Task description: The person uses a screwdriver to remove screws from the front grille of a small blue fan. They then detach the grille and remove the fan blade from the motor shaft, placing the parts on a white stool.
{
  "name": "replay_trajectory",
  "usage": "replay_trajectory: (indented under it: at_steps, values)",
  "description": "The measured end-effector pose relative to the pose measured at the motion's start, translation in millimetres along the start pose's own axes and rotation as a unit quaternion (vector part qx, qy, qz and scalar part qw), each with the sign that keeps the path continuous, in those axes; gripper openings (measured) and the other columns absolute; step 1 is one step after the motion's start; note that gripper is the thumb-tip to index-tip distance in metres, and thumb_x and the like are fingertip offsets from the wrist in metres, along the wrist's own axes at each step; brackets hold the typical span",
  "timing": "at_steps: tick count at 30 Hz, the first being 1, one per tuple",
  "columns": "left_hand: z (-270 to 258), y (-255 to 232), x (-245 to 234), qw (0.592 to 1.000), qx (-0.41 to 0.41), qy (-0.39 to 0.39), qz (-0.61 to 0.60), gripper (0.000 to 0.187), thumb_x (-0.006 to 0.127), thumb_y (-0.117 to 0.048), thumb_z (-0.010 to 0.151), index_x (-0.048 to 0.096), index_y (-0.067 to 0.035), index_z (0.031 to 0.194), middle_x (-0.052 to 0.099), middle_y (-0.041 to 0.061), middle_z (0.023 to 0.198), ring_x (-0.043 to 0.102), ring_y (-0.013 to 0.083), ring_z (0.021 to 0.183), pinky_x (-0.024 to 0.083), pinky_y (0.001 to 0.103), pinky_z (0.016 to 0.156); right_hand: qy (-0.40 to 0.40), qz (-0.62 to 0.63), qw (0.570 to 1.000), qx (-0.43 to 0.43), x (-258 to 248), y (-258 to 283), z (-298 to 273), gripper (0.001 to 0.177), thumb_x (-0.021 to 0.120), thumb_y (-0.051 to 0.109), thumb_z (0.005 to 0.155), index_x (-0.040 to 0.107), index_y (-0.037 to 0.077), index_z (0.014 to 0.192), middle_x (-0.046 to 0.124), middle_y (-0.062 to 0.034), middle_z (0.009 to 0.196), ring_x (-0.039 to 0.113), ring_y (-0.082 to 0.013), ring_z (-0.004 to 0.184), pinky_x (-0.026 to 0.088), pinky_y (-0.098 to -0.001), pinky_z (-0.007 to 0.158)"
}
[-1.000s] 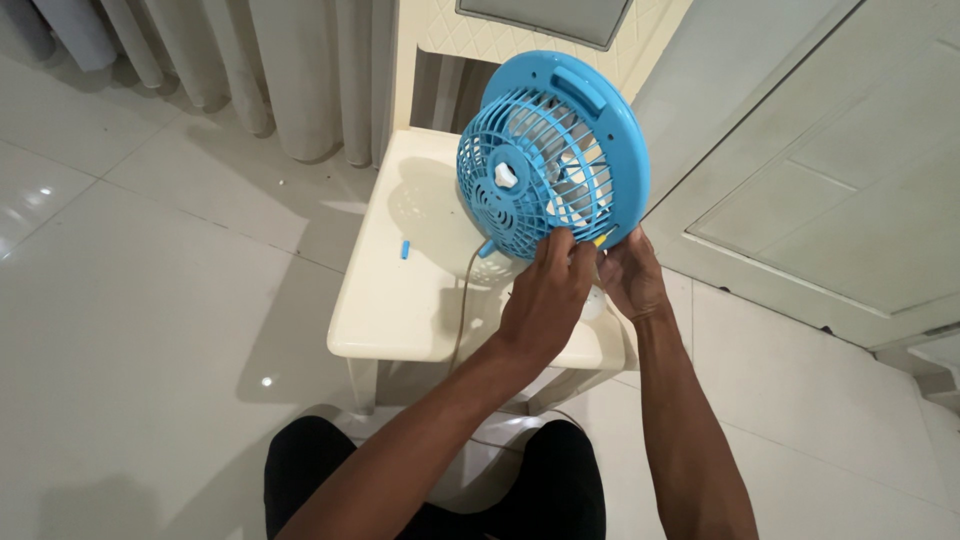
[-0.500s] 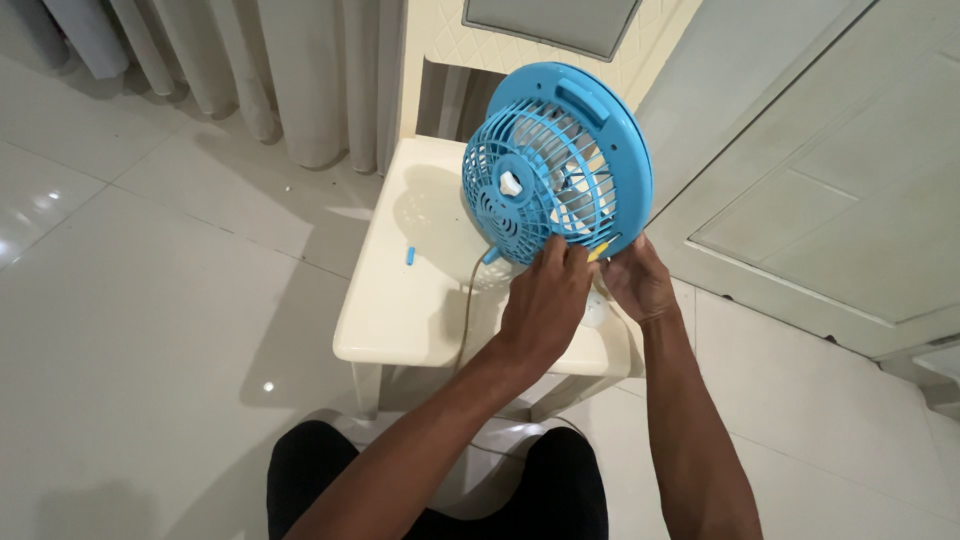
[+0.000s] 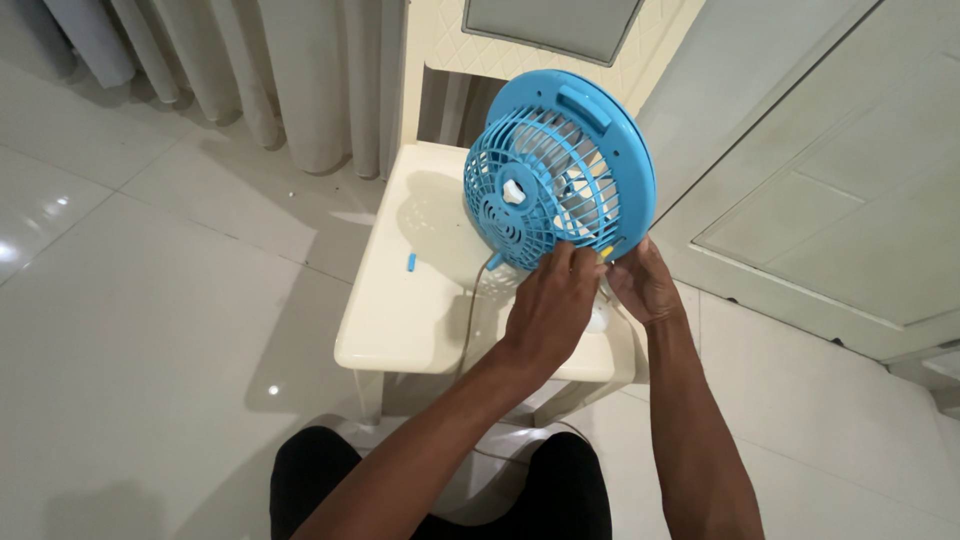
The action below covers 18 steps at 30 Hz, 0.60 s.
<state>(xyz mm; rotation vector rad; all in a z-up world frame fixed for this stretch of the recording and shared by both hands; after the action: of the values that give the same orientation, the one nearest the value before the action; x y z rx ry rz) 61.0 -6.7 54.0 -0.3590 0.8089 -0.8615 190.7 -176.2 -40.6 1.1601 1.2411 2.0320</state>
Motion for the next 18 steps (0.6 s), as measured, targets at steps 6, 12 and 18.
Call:
replay_trajectory:
  at_steps: [6,12,18]
  values:
    - [-2.8,2.6,-1.1,0.999,0.012,-0.024,0.027,0.017,0.064,-0.012,0.095,0.055,-0.002,0.105,0.057,0.017,0.105,0.069,0.0322,0.091,0.059,0.04,0.071,-0.001,-0.004,1.0,0.004,-4.1,-1.5,0.3,0.071,0.071,0.049,0.097,0.046,0.008,0.149,0.058,-0.0074,0.145,0.054,-0.0221,0.133,0.042,-0.043,0.114]
    - [-4.0,10.2,-1.0,0.999,-0.011,0.01,0.028,0.023,0.069,-0.022,0.098,0.055,-0.003,0.101,0.057,0.015,0.1,0.068,0.0331,0.089,0.057,0.043,0.068,0.011,-0.025,1.0,0.009,-4.0,-0.6,-1.2,0.074,0.074,0.051,0.095,0.048,0.007,0.149,0.06,-0.0065,0.143,0.053,-0.0215,0.133,0.038,-0.0436,0.117]
    - [-6.1,8.8,-15.7,0.999,0.021,-0.018,0.046,0.021,0.069,-0.021,0.096,0.057,-0.005,0.102,0.057,0.013,0.097,0.066,0.0312,0.088,0.056,0.043,0.067,0.021,-0.039,0.999,0.013,-7.7,0.2,-1.7,0.078,0.077,0.053,0.091,0.049,0.007,0.148,0.06,-0.0058,0.143,0.052,-0.021,0.136,0.037,-0.0442,0.12]
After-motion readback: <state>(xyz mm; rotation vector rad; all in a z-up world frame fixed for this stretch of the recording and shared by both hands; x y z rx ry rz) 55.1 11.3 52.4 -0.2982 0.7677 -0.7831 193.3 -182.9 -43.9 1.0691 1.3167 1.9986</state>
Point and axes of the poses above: each hand's wrist, its own z-axis towards the middle knuckle, its own x-axis out of the palm, y = z × x, the point moved 7 cm from there along z, towards the middle knuckle
